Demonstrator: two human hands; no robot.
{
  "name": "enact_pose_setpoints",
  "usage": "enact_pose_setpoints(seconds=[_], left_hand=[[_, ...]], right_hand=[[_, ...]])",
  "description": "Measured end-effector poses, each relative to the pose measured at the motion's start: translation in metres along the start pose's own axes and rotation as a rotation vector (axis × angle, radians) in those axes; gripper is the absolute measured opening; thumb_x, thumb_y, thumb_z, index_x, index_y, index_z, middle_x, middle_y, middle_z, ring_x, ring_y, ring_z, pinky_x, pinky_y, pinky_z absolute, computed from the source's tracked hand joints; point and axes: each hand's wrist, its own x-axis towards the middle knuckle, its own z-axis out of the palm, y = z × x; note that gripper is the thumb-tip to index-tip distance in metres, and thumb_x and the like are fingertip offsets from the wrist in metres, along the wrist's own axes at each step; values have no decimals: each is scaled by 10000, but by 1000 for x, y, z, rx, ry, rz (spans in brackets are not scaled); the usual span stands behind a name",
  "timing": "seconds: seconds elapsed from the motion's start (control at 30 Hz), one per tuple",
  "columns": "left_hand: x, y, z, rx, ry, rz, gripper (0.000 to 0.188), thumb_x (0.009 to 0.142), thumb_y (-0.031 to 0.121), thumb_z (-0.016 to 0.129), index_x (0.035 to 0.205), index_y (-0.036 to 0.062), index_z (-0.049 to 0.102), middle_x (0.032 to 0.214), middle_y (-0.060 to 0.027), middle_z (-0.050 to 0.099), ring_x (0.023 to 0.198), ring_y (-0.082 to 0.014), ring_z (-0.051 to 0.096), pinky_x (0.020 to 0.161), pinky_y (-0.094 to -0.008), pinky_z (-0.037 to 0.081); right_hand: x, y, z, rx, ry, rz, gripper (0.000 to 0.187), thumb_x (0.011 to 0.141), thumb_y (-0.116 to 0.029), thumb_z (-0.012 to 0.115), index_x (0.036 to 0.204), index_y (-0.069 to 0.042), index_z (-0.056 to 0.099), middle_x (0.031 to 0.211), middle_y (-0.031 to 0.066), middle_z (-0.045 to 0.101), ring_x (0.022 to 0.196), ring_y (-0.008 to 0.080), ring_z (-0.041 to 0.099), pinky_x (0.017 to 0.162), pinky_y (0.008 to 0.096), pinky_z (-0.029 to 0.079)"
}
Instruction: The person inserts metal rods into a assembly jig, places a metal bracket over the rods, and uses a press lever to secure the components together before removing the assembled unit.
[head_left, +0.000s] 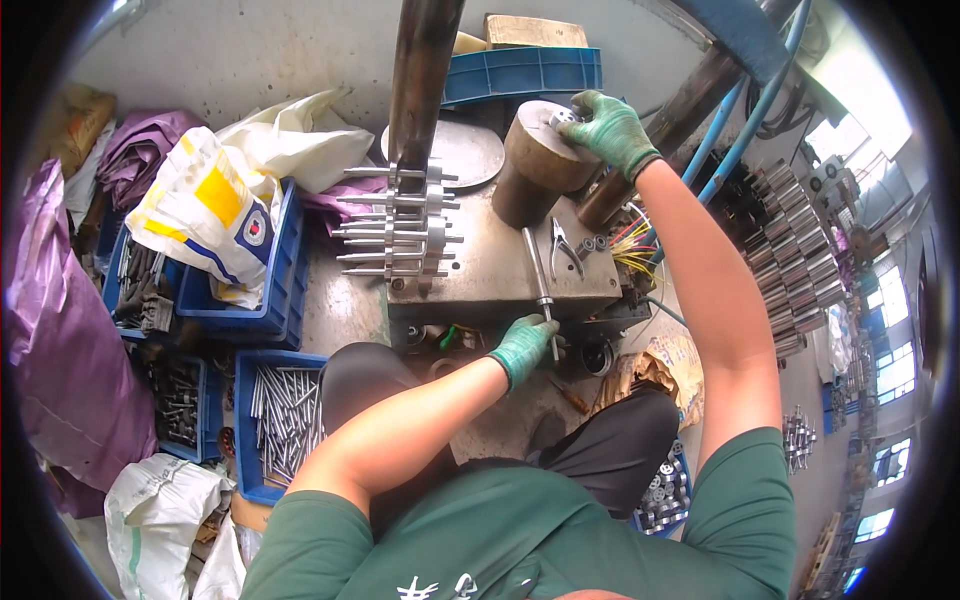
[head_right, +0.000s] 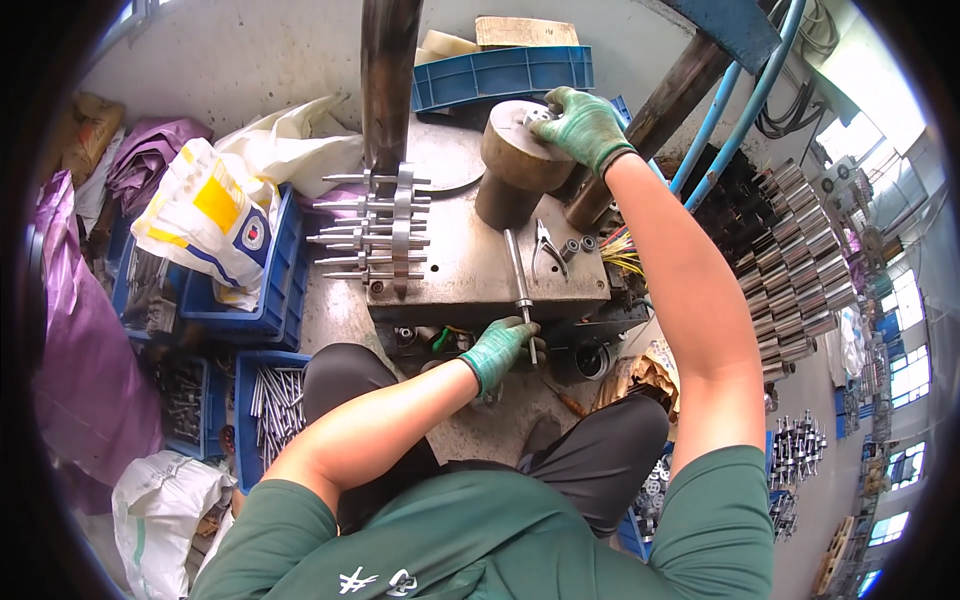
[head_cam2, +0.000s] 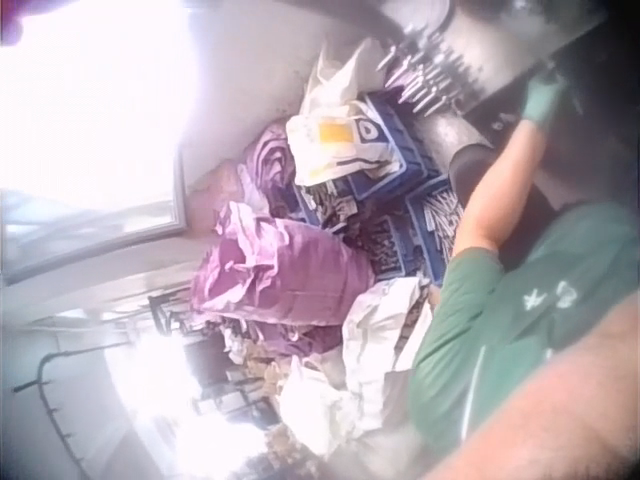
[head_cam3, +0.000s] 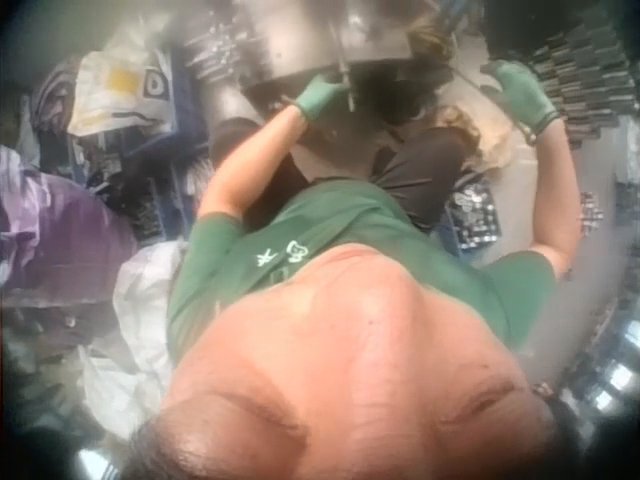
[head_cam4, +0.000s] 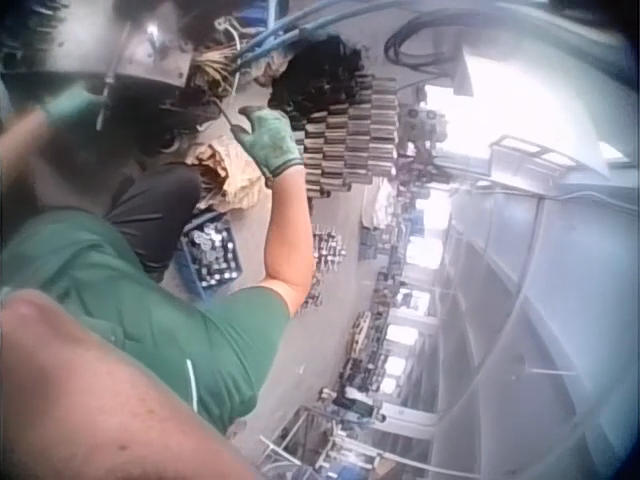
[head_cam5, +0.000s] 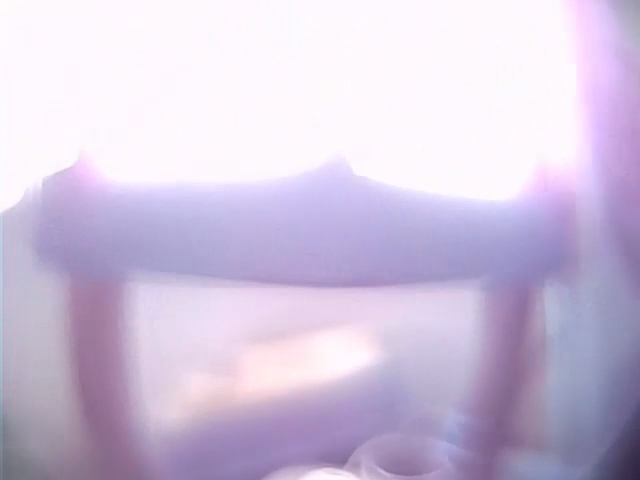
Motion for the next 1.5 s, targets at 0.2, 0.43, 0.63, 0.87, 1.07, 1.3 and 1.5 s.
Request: enact_pose_setpoints(seconds=[0.2, 0.43, 0.63, 0.87, 1.07, 1.3, 1.5], left_hand=[[13, 1, -16, 65, -15, 114, 236, 1035, 129, 689, 1193, -37, 631, 1006, -155, 714, 861, -288, 740, 773, -403, 624], [2, 24, -13, 191, -33, 55, 288, 1001, 60, 722, 1235, -65, 609, 1041, -160, 713, 902, -295, 755, 819, -405, 635], [-22, 26, -23, 135, -76, 64, 312, 991, 37, 714, 1275, -32, 605, 1069, -142, 714, 944, -276, 750, 833, -415, 635], [-74, 52, 11, 619, 47, 440, 453, 967, -31, 696, 1399, 13, 568, 1067, -94, 708, 910, -191, 721, 813, -324, 607], [-52, 130, 36, 780, 19, 1095, 601, 977, -77, 652, 1523, 53, 436, 1018, -66, 619, 876, -153, 682, 750, -317, 599], [-19, 276, 72, 671, 77, 1350, 488, 1055, -66, 560, 1500, -3, 369, 1068, -102, 629, 941, -196, 699, 851, -348, 656], [18, 326, 93, 557, 320, 1249, 348, 1022, -92, 600, 1334, 1, 477, 1112, -99, 589, 931, -209, 715, 826, -352, 652]], right_hand=[[-24, -3, -26, 27, 13, -86, 619, 893, -380, 807, 1325, 49, 699, 1253, 271, 743, 1185, 372, 722, 1072, 400, 544], [-152, 47, -96, -294, -207, -287, 408, 913, -247, 763, 1218, 22, 727, 1167, 204, 748, 1150, 358, 701, 1102, 447, 508], [-278, 78, -165, -365, -503, -95, 435, 903, -330, 714, 1204, -16, 733, 1165, 185, 735, 1149, 348, 685, 1128, 452, 467], [-389, 110, -189, -277, -445, 234, 414, 840, -321, 720, 1101, -4, 775, 1028, 200, 759, 1000, 387, 713, 952, 483, 543], [-408, 136, -157, -164, 301, 107, 298, 859, -82, 789, 1140, -1, 730, 1123, 184, 730, 1036, 369, 711, 936, 434, 561], [-293, 164, -169, -242, 615, 135, 375, 951, -226, 776, 1272, -49, 695, 1317, 161, 701, 1142, 353, 728, 979, 409, 602], [-236, 158, -190, -202, 330, 456, 636, 1011, -609, 635, 1238, -25, 746, 1210, 201, 744, 1124, 387, 715, 982, 455, 565]])
